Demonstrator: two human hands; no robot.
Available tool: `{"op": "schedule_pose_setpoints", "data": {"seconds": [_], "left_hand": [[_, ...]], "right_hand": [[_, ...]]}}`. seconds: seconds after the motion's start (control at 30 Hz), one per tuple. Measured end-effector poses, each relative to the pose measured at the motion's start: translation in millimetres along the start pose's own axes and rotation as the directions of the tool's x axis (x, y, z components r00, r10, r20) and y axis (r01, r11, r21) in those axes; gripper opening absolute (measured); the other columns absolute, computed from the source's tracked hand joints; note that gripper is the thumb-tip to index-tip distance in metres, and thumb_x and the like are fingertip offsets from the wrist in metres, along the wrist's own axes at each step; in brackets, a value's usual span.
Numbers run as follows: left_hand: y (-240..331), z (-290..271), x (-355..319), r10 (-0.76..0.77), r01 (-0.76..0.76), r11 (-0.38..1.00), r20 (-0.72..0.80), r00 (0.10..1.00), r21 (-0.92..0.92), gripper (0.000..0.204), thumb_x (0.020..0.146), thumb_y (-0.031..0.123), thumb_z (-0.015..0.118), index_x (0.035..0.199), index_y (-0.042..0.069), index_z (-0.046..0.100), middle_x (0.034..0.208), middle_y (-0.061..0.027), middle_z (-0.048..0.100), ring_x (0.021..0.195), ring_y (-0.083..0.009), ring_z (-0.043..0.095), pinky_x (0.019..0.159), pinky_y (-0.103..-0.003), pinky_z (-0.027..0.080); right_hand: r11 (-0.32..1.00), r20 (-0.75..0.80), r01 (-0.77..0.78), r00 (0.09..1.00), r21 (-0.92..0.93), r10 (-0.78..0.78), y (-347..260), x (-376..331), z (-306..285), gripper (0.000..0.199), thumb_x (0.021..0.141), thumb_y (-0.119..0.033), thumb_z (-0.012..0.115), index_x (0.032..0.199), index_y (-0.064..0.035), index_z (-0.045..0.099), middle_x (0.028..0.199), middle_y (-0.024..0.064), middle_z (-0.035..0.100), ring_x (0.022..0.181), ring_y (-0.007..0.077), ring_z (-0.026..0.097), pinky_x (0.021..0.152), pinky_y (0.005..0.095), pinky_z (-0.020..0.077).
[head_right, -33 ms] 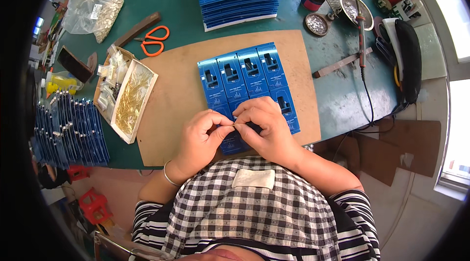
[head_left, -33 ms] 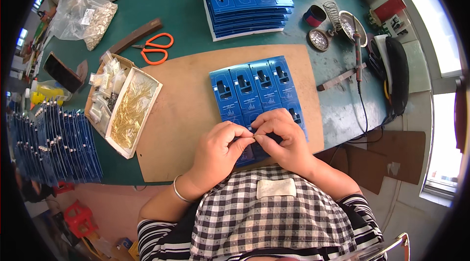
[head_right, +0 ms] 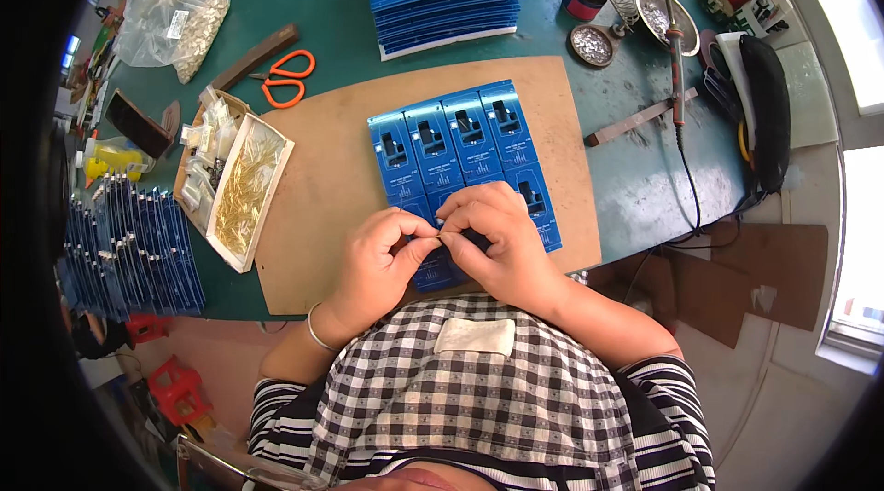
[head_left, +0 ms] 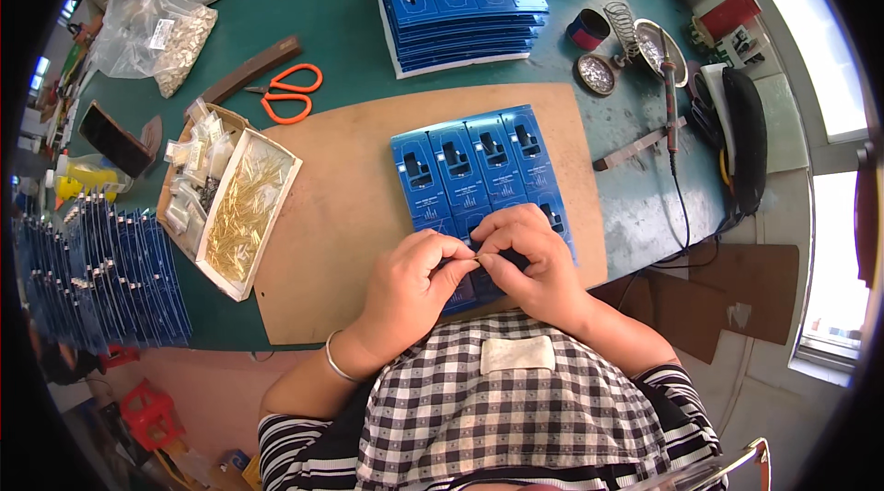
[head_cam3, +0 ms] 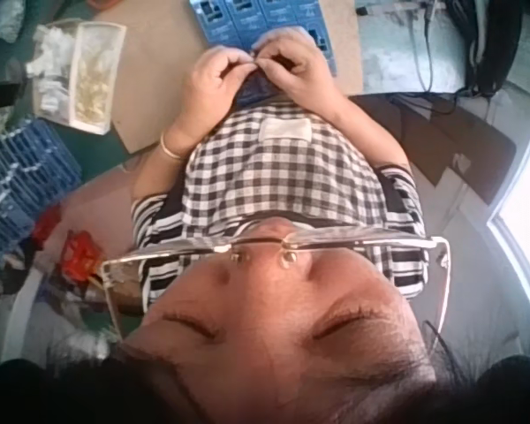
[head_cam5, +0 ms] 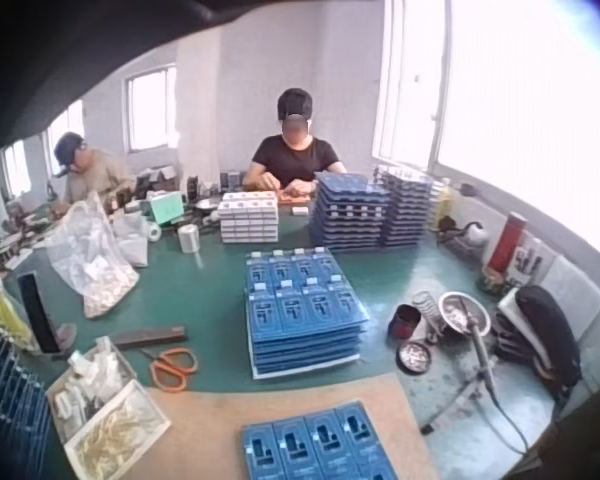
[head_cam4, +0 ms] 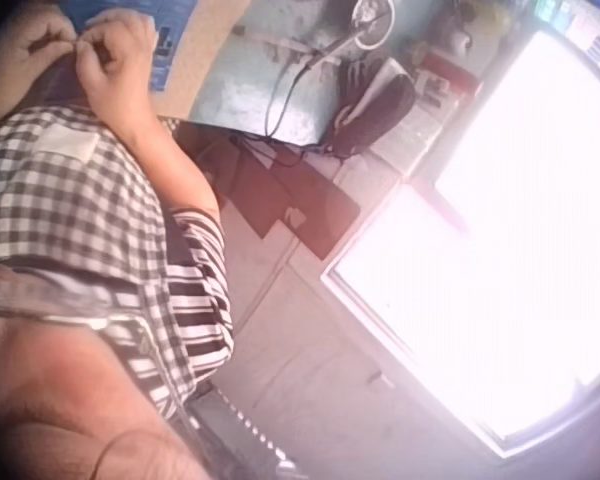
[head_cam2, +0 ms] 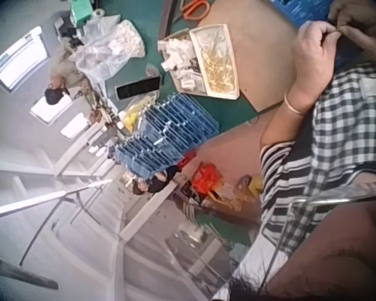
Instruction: The person takes small metal pins from a container and inserts them into slots on a blue circuit board by hand. They then solder the pins onto the circuit board using a soldering iron.
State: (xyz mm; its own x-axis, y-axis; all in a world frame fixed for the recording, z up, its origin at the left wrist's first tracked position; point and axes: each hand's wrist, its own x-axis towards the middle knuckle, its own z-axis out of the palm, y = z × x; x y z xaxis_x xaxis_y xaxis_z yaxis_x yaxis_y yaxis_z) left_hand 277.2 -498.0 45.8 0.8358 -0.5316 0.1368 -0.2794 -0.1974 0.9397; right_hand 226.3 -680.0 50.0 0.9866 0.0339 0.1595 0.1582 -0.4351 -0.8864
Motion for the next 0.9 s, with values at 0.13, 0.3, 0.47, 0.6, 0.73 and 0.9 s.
{"op": "schedule_pose_setpoints", "data": {"seconds": [0.13,0.3,0.47,0.6,0.73,0.9], "left_hand": [[-4.8,4.6,0.3,0.015,-0.015,0.999,0.014,1.0,0.047,0.007,0.083,0.001,0.07,0.085,0.002,0.063,0.077,-0.005,0.06,0.06,-0.01,0.053,0.053,-0.025,0.042],[-7.6,-0.6,-0.8,-0.005,0.004,0.999,0.006,1.0,0.054,0.007,0.082,0.001,0.07,0.085,0.002,0.063,0.077,-0.004,0.06,0.056,-0.0081,0.047,0.051,-0.023,0.038],[-7.8,-1.3,1.3,-0.026,0.024,0.998,0.028,0.999,0.056,0.008,0.082,0.001,0.07,0.085,0.002,0.063,0.077,-0.0034,0.059,0.056,-0.0076,0.046,0.05,-0.023,0.037],[-7.2,-2.1,0.7,-0.029,0.028,0.999,0.023,0.999,0.043,0.008,0.082,0.001,0.071,0.085,0.002,0.063,0.077,-0.0033,0.059,0.056,-0.0073,0.046,0.05,-0.023,0.037],[-5.8,-2.6,1.0,-0.028,0.026,0.999,0.03,0.999,0.047,0.008,0.083,0.001,0.07,0.085,0.002,0.063,0.077,-0.0036,0.059,0.056,-0.0075,0.046,0.05,-0.023,0.037],[-6.5,-3.0,0.7,-0.026,0.024,0.998,0.035,0.999,0.057,0.007,0.083,0.001,0.069,0.085,0.002,0.062,0.077,-0.0037,0.058,0.057,-0.0078,0.047,0.051,-0.023,0.037]], "right_hand": [[0.998,-0.072,-0.027,0.997,-0.061,0.023,2.7,-0.6,-13.7,0.009,0.075,-0.003,0.067,0.08,-0.0087,0.062,0.102,0.0048,0.064,0.098,0.0246,0.055,0.089,0.0371,0.0385],[0.905,-0.138,-0.06,0.99,-0.42,0.002,18.8,-0.5,-40.8,0.009,0.072,-0.004,0.066,0.077,-0.0083,0.06,0.104,0.0047,0.063,0.099,0.0263,0.053,0.089,0.0394,0.0395],[0.863,-0.097,-0.042,0.995,-0.504,-0.009,21.2,-4.1,-35.0,0.01,0.071,-0.007,0.068,0.076,-0.0095,0.059,0.108,0.0028,0.06,0.102,0.0263,0.052,0.089,0.0389,0.0396],[0.859,-0.092,-0.034,0.996,-0.511,-0.015,21.6,-3.6,-34.0,0.011,0.071,-0.005,0.067,0.077,-0.0092,0.058,0.108,0.0035,0.06,0.102,0.027,0.052,0.089,0.0391,0.0394],[0.859,-0.089,-0.027,0.996,-0.511,-0.021,21.6,-3.8,-33.9,0.012,0.071,-0.004,0.067,0.078,-0.0089,0.058,0.108,0.004,0.06,0.103,0.0276,0.052,0.089,0.0391,0.0395],[0.86,-0.087,-0.017,0.996,-0.51,-0.032,21.7,-3.7,-35.2,0.012,0.071,-0.004,0.067,0.078,-0.0086,0.057,0.108,0.0038,0.059,0.102,0.0276,0.052,0.088,0.0392,0.0395]]}}
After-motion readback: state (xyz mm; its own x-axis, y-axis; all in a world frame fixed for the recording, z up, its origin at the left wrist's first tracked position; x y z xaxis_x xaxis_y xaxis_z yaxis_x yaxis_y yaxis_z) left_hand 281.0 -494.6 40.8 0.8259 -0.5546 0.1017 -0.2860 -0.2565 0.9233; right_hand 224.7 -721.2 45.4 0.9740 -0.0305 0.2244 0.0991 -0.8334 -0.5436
